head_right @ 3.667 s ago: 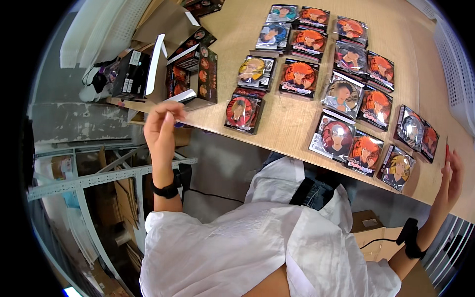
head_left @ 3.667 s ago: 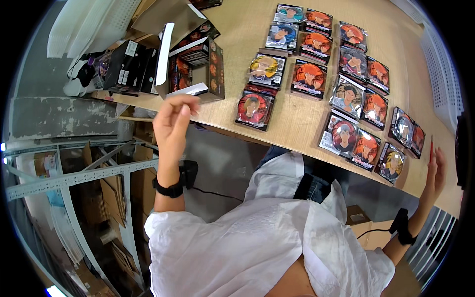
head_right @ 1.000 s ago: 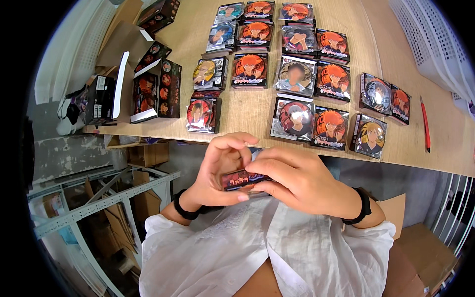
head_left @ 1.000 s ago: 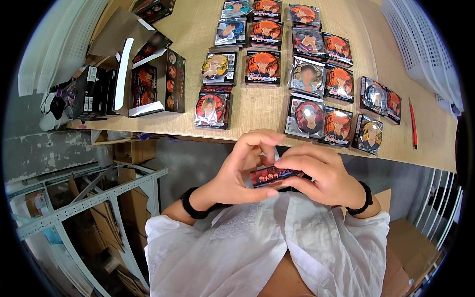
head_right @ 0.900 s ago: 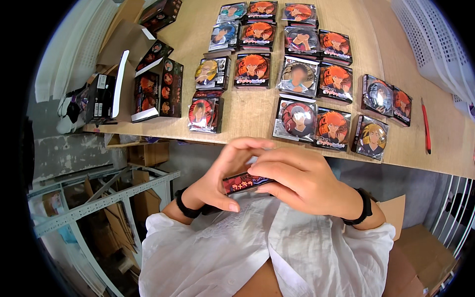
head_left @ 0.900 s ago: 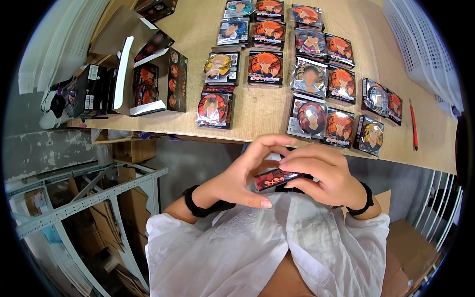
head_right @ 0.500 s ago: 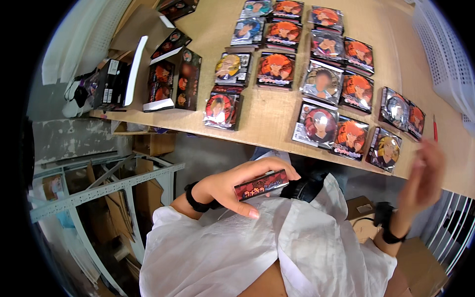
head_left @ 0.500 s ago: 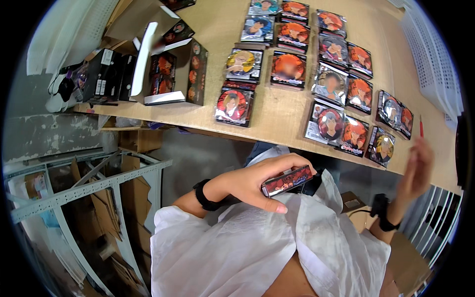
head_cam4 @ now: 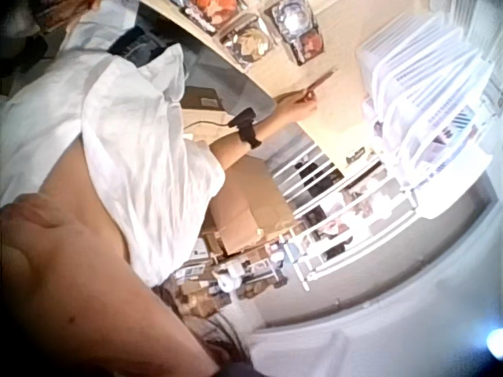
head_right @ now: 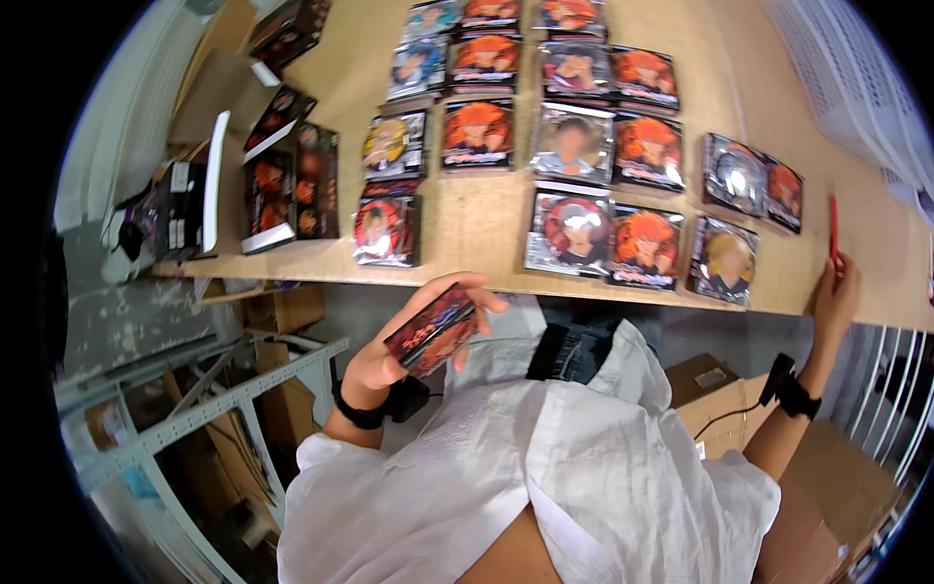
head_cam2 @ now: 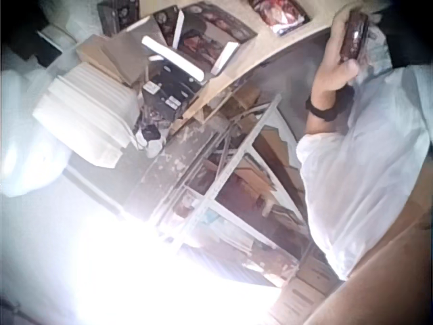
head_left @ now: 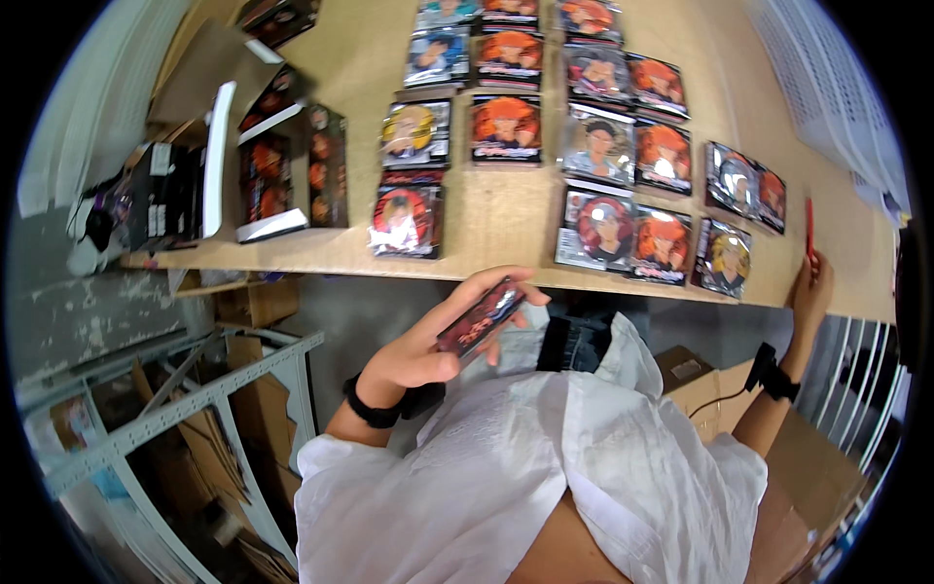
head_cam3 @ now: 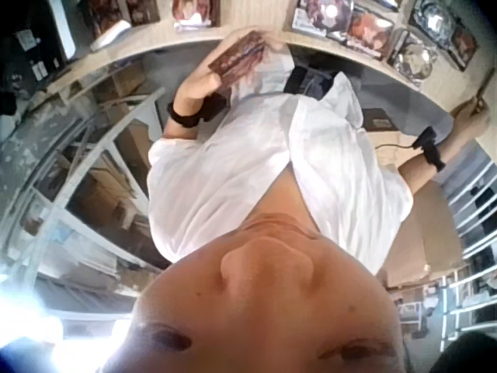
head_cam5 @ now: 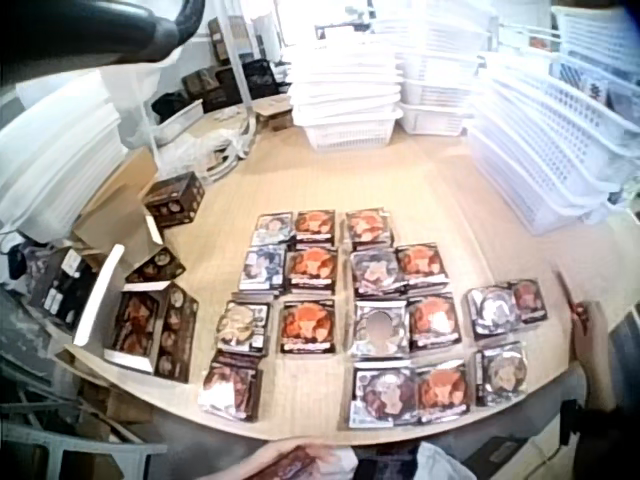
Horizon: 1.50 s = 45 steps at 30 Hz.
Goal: The person repeatedly opens small rectangular blind boxes using a red utility knife. They cut the plastic seal, remove the inner plastic-wrapped item, and place it on the table. The process is repeated for multiple boxes throughout the clip.
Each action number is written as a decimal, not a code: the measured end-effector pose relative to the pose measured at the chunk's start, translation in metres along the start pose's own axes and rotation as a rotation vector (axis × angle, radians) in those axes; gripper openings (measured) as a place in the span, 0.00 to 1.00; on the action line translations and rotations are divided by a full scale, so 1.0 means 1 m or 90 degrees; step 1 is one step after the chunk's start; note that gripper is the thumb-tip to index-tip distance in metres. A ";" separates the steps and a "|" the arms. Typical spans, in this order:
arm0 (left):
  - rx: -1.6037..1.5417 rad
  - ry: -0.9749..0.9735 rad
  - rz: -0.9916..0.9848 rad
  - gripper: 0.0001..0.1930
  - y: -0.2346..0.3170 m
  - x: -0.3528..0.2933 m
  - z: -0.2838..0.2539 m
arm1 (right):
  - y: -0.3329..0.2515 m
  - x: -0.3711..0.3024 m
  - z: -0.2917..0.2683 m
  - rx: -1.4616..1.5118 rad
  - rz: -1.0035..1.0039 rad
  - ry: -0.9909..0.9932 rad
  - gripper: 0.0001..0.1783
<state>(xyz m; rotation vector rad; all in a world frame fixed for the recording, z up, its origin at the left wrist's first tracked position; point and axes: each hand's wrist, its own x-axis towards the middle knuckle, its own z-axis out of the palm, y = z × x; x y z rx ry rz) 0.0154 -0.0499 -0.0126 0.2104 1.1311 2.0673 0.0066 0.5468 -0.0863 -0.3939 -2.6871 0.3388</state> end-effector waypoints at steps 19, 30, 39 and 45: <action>0.207 0.081 0.075 0.53 -0.008 0.013 0.009 | -0.124 -0.041 -0.057 0.616 0.220 -0.034 0.19; 0.232 0.087 0.084 0.53 -0.006 0.017 0.020 | -0.186 -0.068 -0.067 0.523 0.014 -0.146 0.09; 0.524 0.075 0.188 0.45 0.004 0.028 0.022 | -0.291 -0.052 -0.073 0.269 -0.647 -0.043 0.21; 0.654 0.115 0.208 0.43 0.013 0.024 0.025 | -0.312 -0.042 -0.065 0.257 -0.710 -0.044 0.22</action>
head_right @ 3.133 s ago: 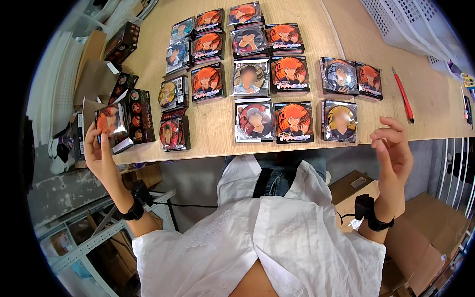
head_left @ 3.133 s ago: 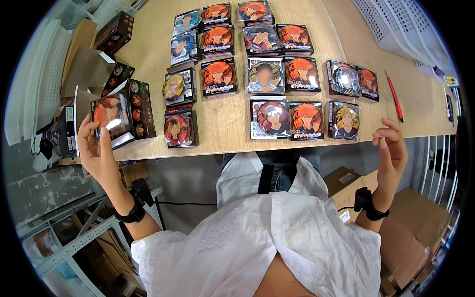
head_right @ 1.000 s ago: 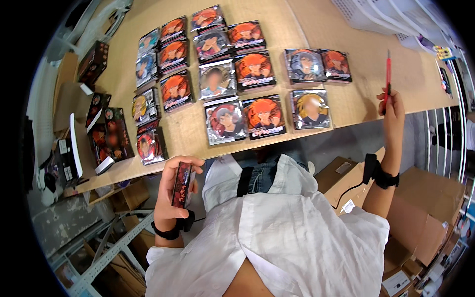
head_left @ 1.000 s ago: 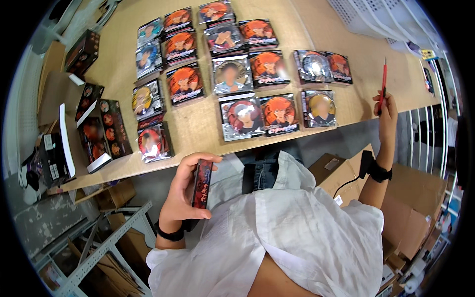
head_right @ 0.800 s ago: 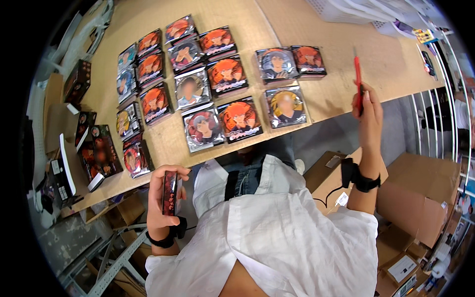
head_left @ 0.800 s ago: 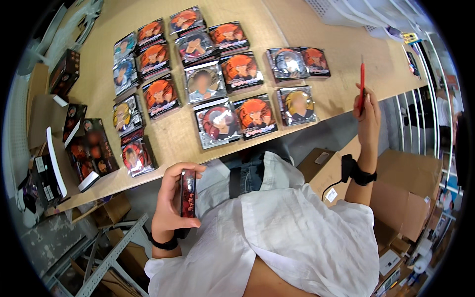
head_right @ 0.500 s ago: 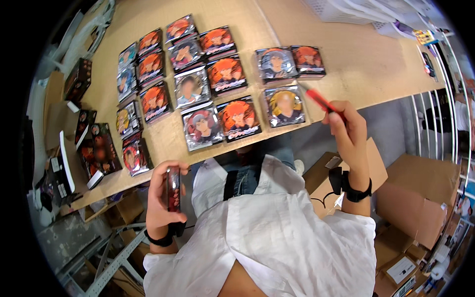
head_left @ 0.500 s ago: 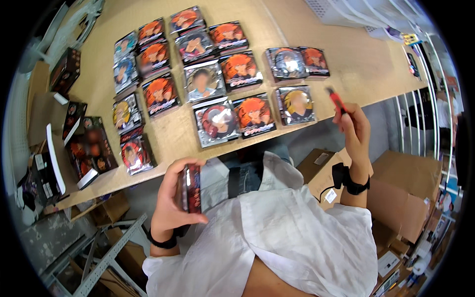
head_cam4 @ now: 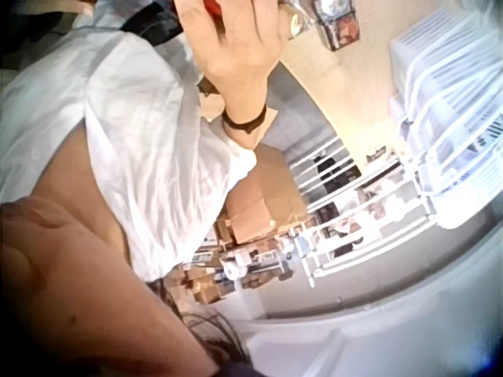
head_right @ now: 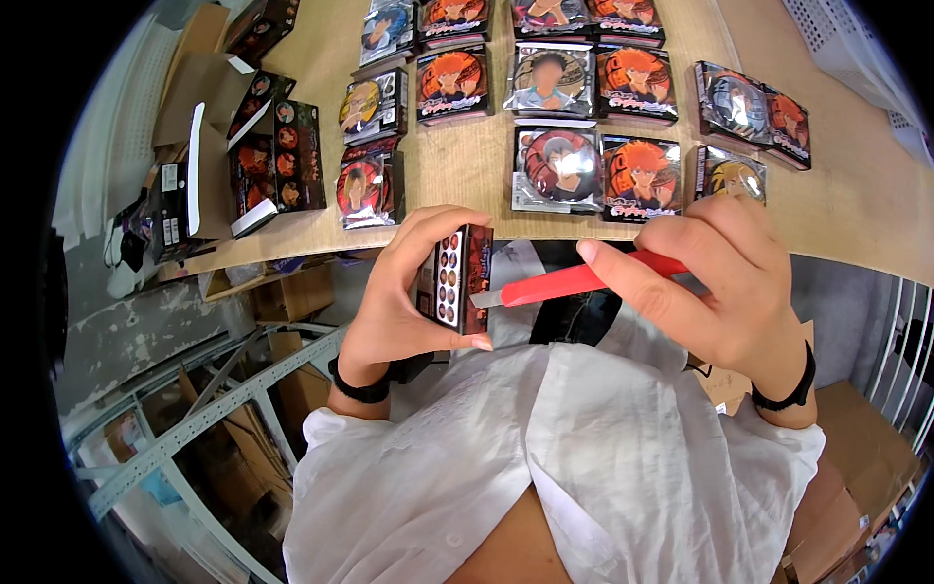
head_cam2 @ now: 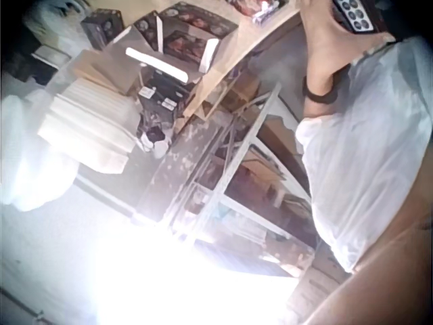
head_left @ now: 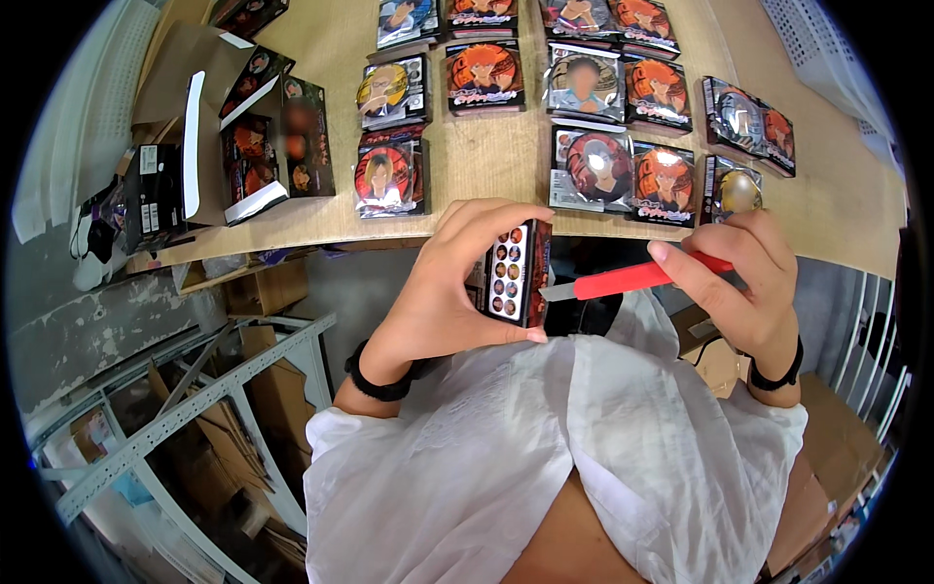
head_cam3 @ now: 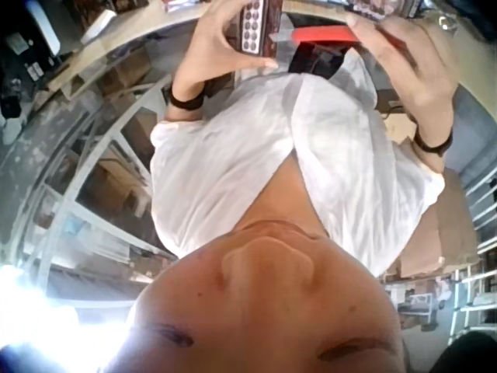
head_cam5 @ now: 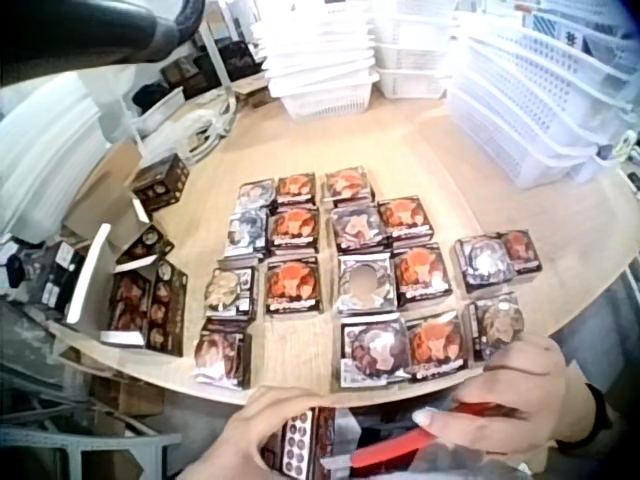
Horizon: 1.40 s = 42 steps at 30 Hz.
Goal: The person repeatedly opens small rectangular blind boxes using a red utility knife. They cut the plastic seal, remove the inner plastic-wrapped item, and place it on the table. The process is repeated for multiple boxes throughout the clip.
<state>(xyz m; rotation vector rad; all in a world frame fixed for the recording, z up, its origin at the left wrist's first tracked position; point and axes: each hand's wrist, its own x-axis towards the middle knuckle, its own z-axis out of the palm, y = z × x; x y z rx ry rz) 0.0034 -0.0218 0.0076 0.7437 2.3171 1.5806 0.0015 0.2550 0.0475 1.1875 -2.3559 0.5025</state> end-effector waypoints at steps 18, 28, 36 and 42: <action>0.062 -0.028 -0.001 0.44 0.002 0.007 0.000 | 0.004 0.002 0.005 0.033 -0.007 -0.015 0.20; 0.062 -0.057 -0.001 0.43 0.000 0.008 0.000 | 0.006 0.000 0.005 0.032 -0.008 -0.026 0.20; 0.056 -0.106 0.012 0.42 -0.003 0.009 -0.001 | 0.005 -0.001 0.004 0.032 -0.022 -0.029 0.21; 0.031 -0.117 -0.003 0.42 0.000 0.010 -0.001 | 0.006 0.000 0.003 0.042 -0.021 -0.035 0.20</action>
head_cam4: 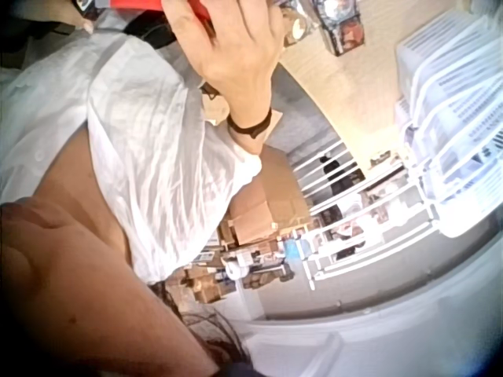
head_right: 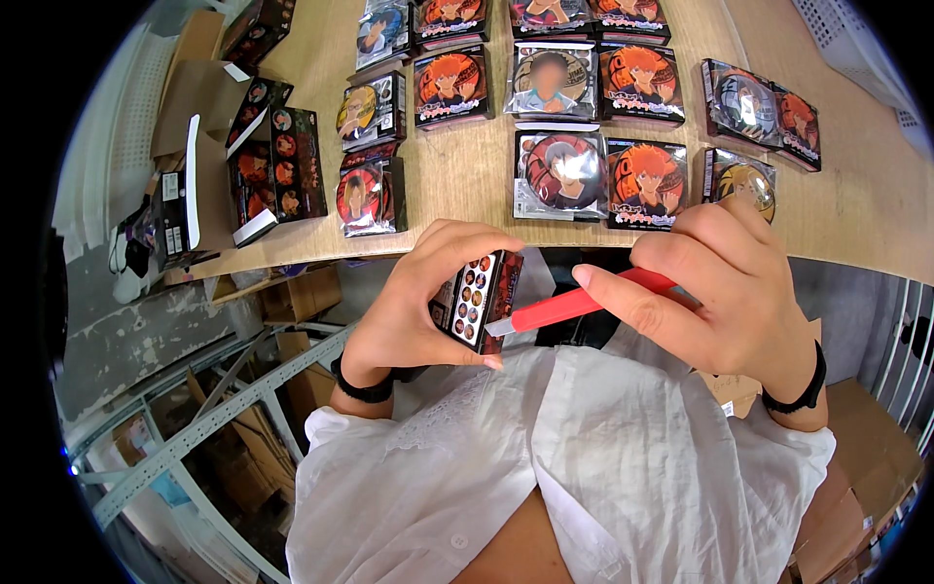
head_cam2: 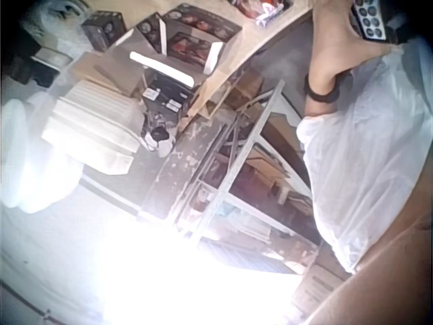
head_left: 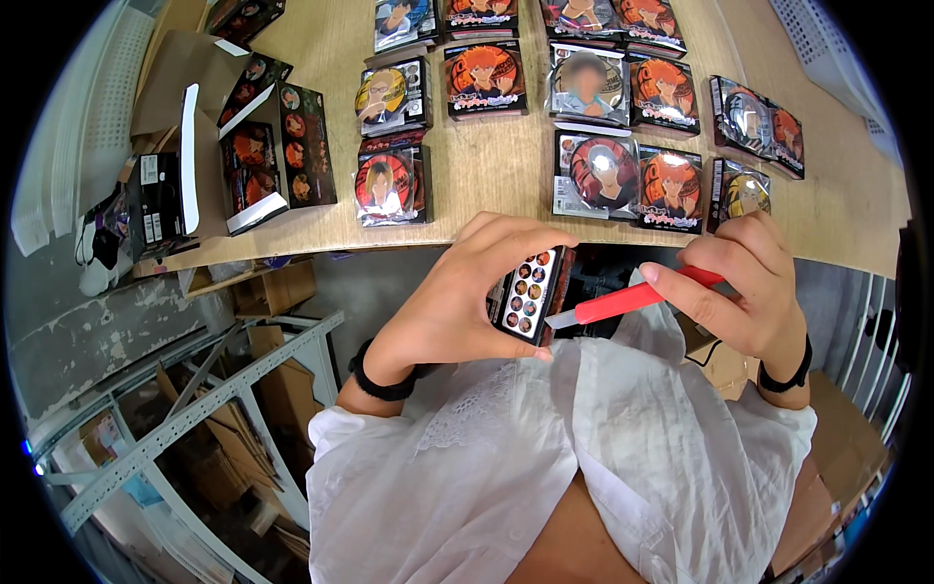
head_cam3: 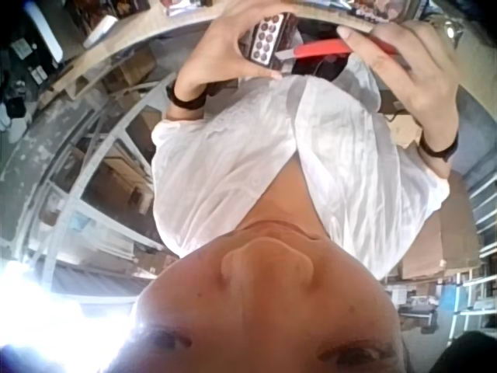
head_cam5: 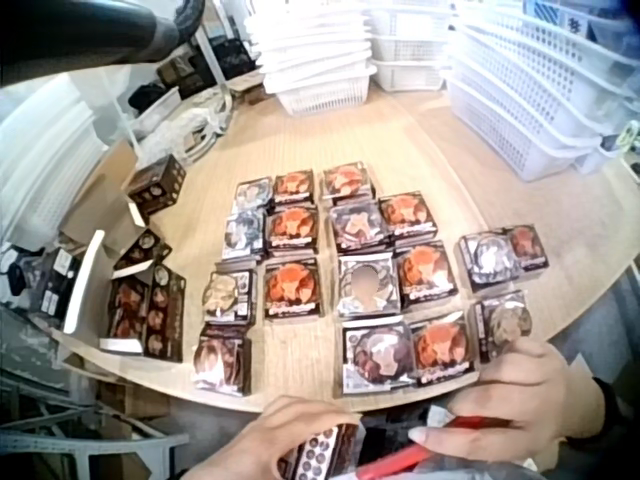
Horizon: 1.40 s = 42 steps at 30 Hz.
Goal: The person repeatedly opens small rectangular blind boxes using a red utility knife. They cut the plastic seal, remove the inner plastic-wrapped item, and place it on the table. The process is repeated for multiple boxes throughout the clip.
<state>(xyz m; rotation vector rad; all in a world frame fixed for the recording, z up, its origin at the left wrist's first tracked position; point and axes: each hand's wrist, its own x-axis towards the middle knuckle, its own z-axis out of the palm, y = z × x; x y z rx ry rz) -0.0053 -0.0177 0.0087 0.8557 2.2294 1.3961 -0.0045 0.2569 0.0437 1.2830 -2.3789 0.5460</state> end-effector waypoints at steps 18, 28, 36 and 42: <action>0.008 -0.003 -0.001 0.43 -0.002 0.000 -0.001 | 0.000 -0.002 0.003 -0.013 0.011 0.011 0.19; -0.001 -0.004 0.004 0.43 -0.001 0.000 -0.001 | 0.001 0.000 0.002 -0.002 0.014 0.006 0.18; 0.035 0.020 -0.011 0.45 -0.001 -0.002 0.003 | 0.001 0.001 0.001 -0.016 0.007 0.001 0.18; -0.038 -0.013 -0.014 0.43 -0.003 -0.005 0.002 | 0.000 -0.002 0.001 0.017 0.009 -0.019 0.20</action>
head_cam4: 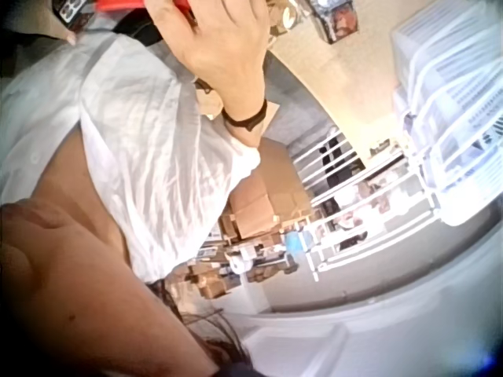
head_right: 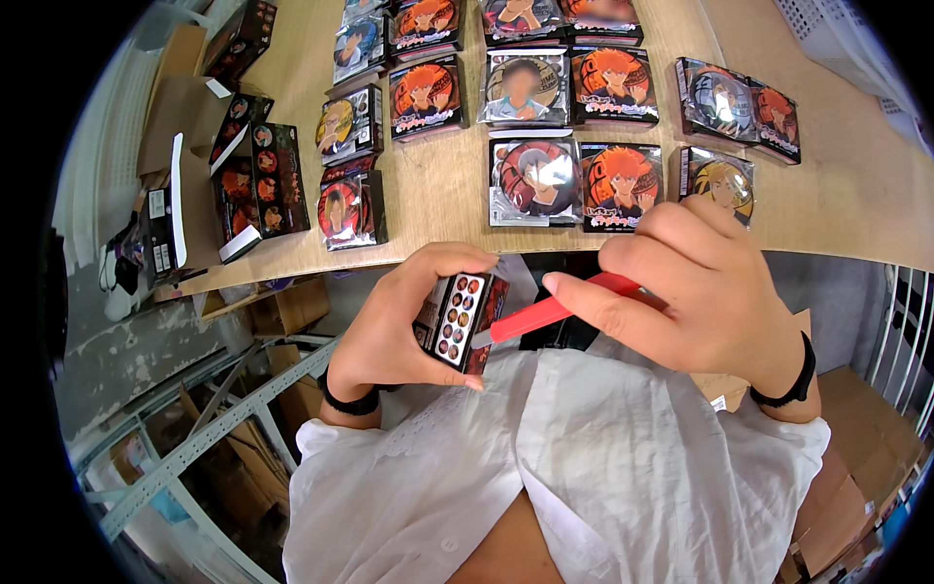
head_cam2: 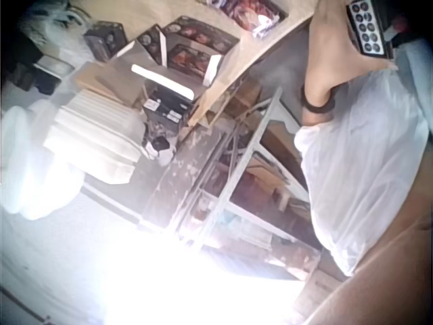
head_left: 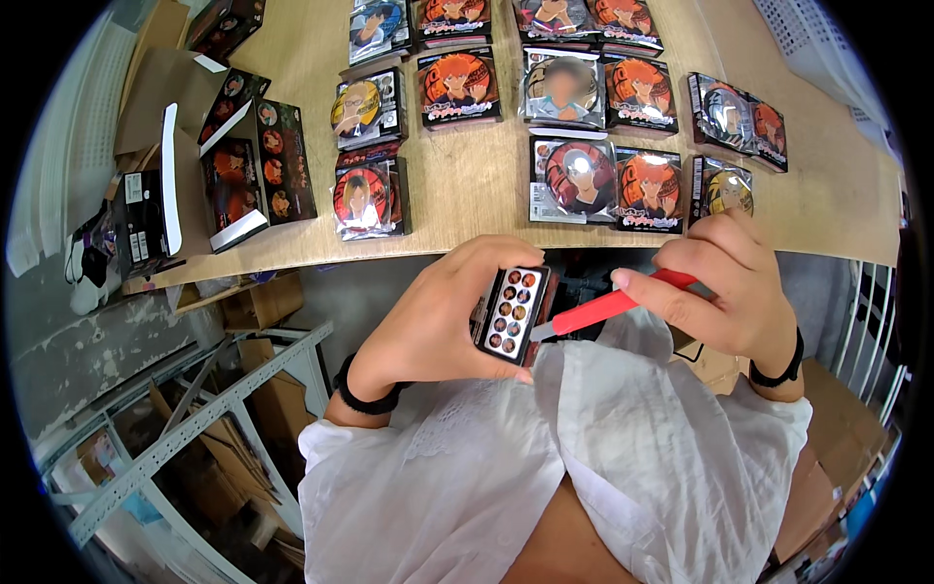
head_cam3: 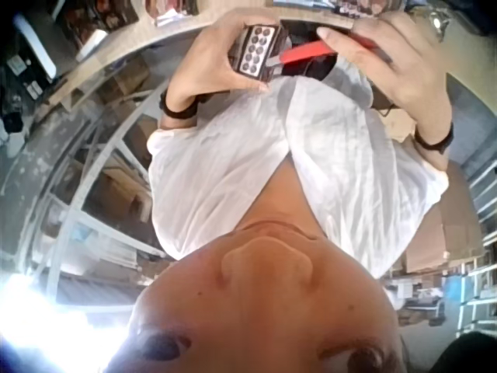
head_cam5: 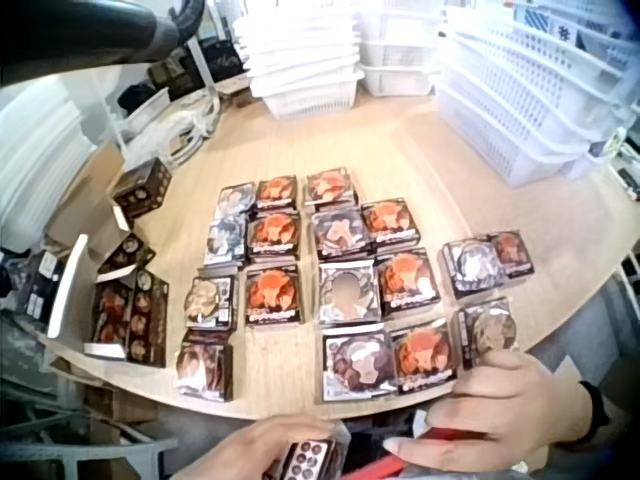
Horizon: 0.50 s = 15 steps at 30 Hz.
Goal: The person repeatedly opens small rectangular blind boxes using a red utility knife. They cut the plastic seal, remove the inner plastic-wrapped item, and place it on the table. The process is repeated for multiple boxes throughout the clip.
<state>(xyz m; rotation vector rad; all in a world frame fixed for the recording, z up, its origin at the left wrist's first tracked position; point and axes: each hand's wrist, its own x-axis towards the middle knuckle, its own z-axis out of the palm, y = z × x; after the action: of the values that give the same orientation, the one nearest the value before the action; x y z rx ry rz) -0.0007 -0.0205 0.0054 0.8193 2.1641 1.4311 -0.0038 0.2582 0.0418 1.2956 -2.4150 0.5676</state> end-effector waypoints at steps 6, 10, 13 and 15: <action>0.068 -0.002 0.022 0.43 0.006 0.002 0.000 | -0.001 -0.004 0.000 -0.025 -0.013 0.015 0.20; 0.065 -0.003 0.011 0.43 0.010 0.003 0.000 | -0.004 -0.011 -0.002 -0.034 0.006 0.005 0.19; 0.037 -0.017 -0.008 0.43 0.010 0.002 0.000 | -0.005 -0.014 -0.001 -0.027 0.021 0.012 0.18; 0.039 -0.016 -0.005 0.42 0.011 0.003 -0.001 | -0.005 -0.016 0.000 -0.023 0.030 0.018 0.18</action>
<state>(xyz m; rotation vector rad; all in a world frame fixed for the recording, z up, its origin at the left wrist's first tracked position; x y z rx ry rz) -0.0010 -0.0159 0.0158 0.8457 2.1987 1.3495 0.0093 0.2672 0.0354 1.2119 -2.4266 0.5491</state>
